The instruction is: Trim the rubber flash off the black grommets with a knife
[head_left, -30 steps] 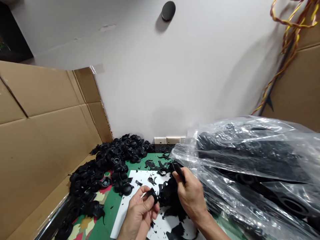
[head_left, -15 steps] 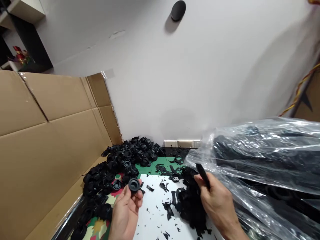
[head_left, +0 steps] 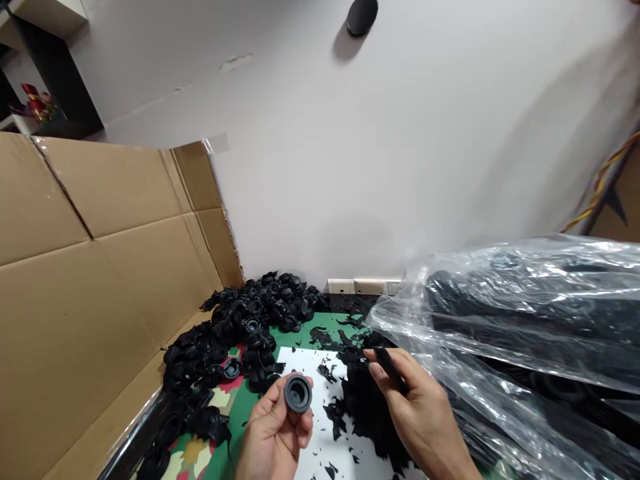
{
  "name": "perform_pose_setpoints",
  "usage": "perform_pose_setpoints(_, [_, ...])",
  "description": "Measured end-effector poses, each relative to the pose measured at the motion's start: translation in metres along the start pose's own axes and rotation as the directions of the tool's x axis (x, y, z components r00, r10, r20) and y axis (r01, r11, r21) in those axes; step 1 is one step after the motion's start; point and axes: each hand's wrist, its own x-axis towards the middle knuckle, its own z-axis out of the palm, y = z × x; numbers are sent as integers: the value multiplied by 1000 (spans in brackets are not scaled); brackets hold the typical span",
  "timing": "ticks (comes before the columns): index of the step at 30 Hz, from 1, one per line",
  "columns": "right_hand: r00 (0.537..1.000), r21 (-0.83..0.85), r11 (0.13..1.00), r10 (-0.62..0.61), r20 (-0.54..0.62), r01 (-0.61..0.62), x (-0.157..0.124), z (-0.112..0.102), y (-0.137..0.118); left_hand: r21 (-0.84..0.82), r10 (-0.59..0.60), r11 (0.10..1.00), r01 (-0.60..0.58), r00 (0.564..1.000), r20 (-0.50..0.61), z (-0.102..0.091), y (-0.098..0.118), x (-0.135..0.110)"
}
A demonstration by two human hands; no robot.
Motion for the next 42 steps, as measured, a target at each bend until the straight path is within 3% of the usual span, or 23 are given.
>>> perform_pose_setpoints(11, [1000,46,999,13,22,-14,-5,0,-16,27,-55,998,54,998,27,-4,-5,-1])
perform_pose_setpoints(19, [989,144,980,123,87,-135,-11,6,-18,57,-85,995,86,996,-24,-2,-7,0])
perform_pose_setpoints(23, [934,265,904,283,218,-335,-12,8,-29,183,-44,982,53,998,-54,0,-8,3])
perform_pose_setpoints(28, [810,350,775,334,481,-527,-14,14,-39,484,231,849,-210,973,16,3,-16,4])
perform_pose_setpoints(32, [798,378,743,340,497,-552,-15,19,-38,608,359,727,-319,931,60,6,-21,4])
perform_pose_setpoints(35, [799,387,728,366,477,-565,-18,23,-30,673,361,651,-352,923,134,4,-22,5])
perform_pose_setpoints(37, [783,389,703,400,476,-595,-21,27,-22,661,337,670,-338,932,134,1,-22,6])
perform_pose_setpoints(42, [722,410,604,475,503,-683,-28,37,-7,558,275,797,-231,961,6,0,-24,7])
